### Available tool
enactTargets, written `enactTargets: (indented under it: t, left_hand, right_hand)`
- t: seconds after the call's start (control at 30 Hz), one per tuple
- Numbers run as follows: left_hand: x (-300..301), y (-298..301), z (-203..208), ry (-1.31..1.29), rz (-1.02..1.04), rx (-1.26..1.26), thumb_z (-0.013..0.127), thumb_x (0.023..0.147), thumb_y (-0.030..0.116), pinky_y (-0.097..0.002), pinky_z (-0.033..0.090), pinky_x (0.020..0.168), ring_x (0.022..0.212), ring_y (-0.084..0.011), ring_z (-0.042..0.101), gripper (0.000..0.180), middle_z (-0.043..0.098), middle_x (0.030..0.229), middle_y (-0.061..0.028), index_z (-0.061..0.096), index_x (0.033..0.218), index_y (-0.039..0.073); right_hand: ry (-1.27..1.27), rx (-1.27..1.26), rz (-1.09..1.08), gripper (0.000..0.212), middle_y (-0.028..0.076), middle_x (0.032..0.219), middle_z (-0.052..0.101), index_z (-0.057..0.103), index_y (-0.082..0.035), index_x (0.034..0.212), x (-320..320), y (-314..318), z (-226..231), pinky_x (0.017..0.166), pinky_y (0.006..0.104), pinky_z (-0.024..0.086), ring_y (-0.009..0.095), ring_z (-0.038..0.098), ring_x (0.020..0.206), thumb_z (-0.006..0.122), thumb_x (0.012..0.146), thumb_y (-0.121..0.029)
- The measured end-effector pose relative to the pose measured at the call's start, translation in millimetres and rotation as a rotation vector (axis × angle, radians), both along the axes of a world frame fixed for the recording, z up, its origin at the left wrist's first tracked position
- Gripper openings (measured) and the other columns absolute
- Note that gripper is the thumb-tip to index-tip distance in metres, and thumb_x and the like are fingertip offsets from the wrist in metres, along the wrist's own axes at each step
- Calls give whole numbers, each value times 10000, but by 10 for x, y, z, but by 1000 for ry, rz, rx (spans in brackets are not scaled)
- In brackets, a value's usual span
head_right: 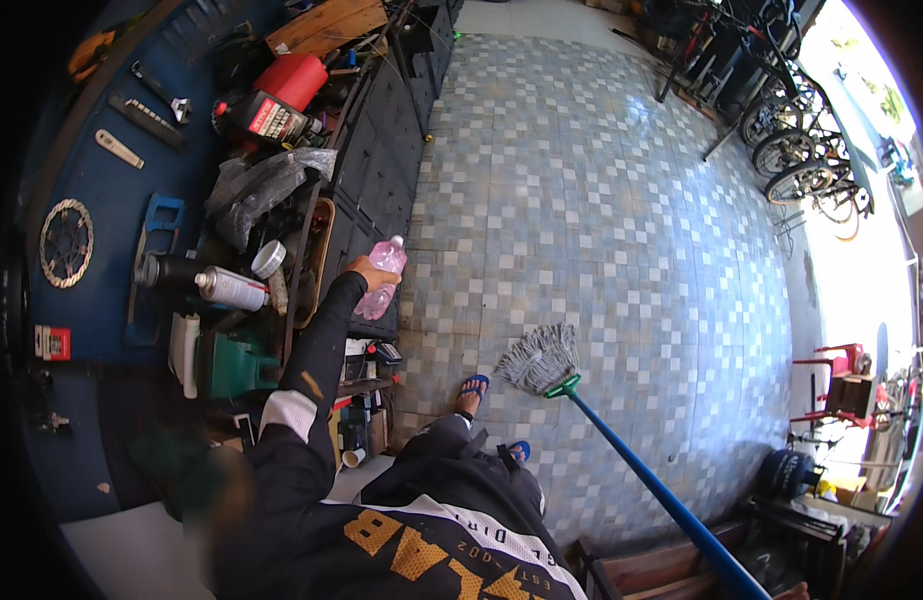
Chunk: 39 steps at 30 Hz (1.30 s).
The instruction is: The person mops a tiled floor in a bicycle repair shop using a blue-handled mop. They move the mop back and forth across the floor, occasionally picking up a pink bottle and pouring liquid onto the floor before continuing to mop.
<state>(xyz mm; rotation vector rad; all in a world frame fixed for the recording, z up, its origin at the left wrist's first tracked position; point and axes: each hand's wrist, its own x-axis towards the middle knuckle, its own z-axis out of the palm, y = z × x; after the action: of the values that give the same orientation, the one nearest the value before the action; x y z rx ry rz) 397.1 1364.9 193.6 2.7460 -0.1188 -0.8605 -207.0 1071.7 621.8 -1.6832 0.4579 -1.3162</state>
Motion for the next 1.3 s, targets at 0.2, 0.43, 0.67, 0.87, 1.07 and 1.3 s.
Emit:
enactTargets:
  t: [0.2,0.43,0.67,0.87,1.07,1.3]
  left_hand:
    - [490,5,-590,90,-43,117,853,586,669,-358,484,1067,1287,-344,606,1054,604,1391,-262,622,1319,-53]
    - [783,-113,-691,137,-45,59,871,556,679,-357,495,1049,1256,-344,628,1110,613,1369,-279,609,1317,-86]
    - [353,144,-1000,172,8,85,881,528,670,-374,502,1049,1258,-351,625,1150,598,1382,-291,588,1335,-95]
    - [-443,693,-1254,272,47,112,875,542,659,-384,513,1031,1236,-352,641,1058,635,1326,-292,648,1260,-85]
    - [-915,487,-960,164,-24,117,875,567,644,-402,519,1016,1209,-362,656,985,650,1307,-282,679,1230,-59]
    - [-1589,-170,-226,-194,-7,-103,822,653,673,-443,518,998,1186,-388,653,983,659,1287,-255,592,1317,-15]
  right_hand:
    - [3,-132,176,313,-21,589,391,394,-178,755,524,168,-111,490,269,355,105,382,461,529,1034,-221]
    - [-191,-165,157,205,27,702,461,429,-137,935,863,131,-387,632,330,409,135,495,602,574,1010,-261]
    - [-50,-139,57,584,236,1268,587,219,-48,1572,643,-317,-742,1116,374,487,192,670,1105,397,1095,-334]
    - [-62,-179,247,496,265,1202,619,276,-24,1526,727,-505,-773,1010,378,559,236,737,870,396,1087,-221]
    - [-206,-137,538,418,262,1122,683,393,30,1431,579,-582,-761,946,375,596,267,750,799,467,1055,-139]
    - [-315,-95,491,443,295,1110,700,480,101,1402,-106,-885,-860,887,374,646,329,759,865,519,1052,-167]
